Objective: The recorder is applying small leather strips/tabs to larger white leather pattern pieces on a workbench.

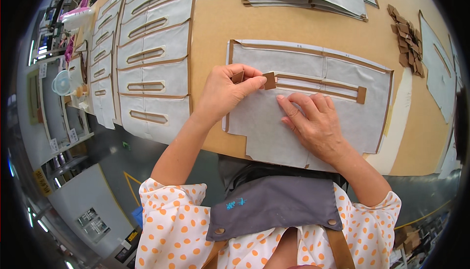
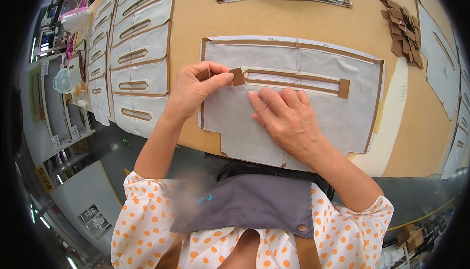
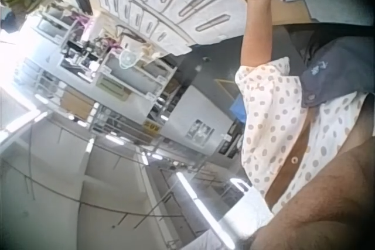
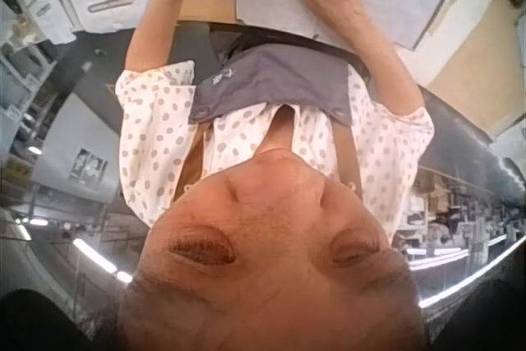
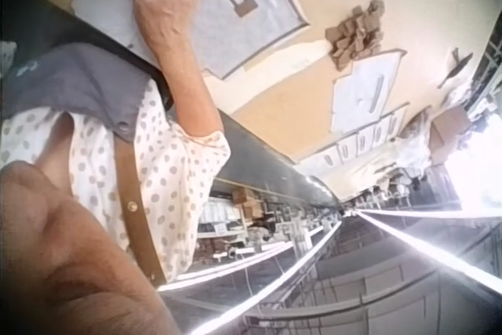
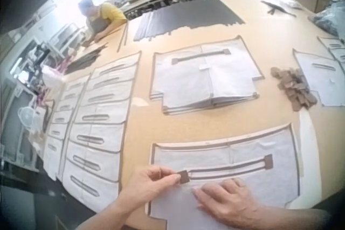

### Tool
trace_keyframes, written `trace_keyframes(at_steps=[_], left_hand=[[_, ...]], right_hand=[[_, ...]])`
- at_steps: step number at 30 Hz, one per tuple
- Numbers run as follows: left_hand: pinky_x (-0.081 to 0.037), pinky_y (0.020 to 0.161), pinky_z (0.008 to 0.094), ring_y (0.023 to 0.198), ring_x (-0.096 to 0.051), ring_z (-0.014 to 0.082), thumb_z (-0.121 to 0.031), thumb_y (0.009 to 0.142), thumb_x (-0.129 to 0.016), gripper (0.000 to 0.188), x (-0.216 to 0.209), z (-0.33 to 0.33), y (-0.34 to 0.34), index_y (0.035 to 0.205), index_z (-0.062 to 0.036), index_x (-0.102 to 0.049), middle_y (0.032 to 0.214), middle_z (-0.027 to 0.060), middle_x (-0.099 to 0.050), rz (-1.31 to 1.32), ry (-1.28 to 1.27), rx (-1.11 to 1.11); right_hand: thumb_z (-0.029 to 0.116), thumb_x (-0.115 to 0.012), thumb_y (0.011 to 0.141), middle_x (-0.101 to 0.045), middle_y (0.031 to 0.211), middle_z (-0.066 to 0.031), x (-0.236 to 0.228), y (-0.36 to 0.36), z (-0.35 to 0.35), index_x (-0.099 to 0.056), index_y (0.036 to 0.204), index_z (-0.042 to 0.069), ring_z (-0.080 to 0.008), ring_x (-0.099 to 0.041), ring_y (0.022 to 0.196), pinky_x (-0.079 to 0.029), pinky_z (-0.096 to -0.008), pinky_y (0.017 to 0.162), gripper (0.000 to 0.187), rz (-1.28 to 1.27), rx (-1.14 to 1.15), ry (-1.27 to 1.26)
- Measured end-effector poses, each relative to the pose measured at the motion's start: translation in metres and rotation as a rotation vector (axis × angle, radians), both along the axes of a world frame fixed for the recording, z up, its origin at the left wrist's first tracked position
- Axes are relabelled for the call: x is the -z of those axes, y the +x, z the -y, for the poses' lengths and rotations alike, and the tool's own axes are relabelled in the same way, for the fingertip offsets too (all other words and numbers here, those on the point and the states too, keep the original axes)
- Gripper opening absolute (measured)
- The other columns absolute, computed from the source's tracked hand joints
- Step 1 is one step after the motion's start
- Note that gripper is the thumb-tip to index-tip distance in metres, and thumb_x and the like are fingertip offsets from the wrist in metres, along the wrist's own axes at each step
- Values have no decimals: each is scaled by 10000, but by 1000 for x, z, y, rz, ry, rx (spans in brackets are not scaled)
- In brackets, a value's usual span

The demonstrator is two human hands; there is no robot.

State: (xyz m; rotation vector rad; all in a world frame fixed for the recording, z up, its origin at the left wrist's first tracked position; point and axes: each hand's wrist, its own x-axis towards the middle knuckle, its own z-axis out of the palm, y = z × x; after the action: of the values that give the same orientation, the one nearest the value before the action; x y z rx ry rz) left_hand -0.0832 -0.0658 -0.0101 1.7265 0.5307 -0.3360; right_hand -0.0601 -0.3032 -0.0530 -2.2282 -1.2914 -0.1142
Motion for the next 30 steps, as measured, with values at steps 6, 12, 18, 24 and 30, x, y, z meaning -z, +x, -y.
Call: trace_keyframes(at_steps=[6,12,18,24,30], left_hand=[[-465,689,217,766,-599,58,-176,881,-763,174,-1,-5,16,937,-14,-736,837,1,-699,-79,62,152],[-474,703,219,765,-615,65,-186,879,-759,172,0,-4,22,918,-20,-738,818,8,-703,-115,110,182],[-486,729,229,773,-633,74,-177,881,-746,160,1,-2,23,912,-20,-736,808,25,-711,-131,134,168],[-498,749,232,779,-656,86,-158,876,-746,149,-1,1,24,927,-19,-732,814,38,-720,-143,164,138],[-503,750,232,786,-666,90,-152,874,-744,148,1,2,22,933,-17,-731,814,40,-720,-137,178,131]], right_hand=[[207,-765,770,-551,1125,-21,0,1,2,-641,1236,65,-202,-507,915,-421,-357,802,503,-10,-4,0],[203,-760,766,-551,1127,-22,0,0,2,-638,1231,62,-199,-507,908,-421,-352,797,502,-17,-2,8],[204,-757,761,-549,1110,-22,1,1,2,-635,1232,57,-198,-503,894,-419,-349,789,508,-27,-1,14],[204,-750,773,-549,1108,-26,-1,2,3,-634,1233,47,-198,-505,892,-417,-347,784,500,-19,-7,15],[203,-743,784,-552,1107,-29,0,1,2,-636,1235,45,-195,-509,894,-417,-346,779,489,-18,-12,28]])
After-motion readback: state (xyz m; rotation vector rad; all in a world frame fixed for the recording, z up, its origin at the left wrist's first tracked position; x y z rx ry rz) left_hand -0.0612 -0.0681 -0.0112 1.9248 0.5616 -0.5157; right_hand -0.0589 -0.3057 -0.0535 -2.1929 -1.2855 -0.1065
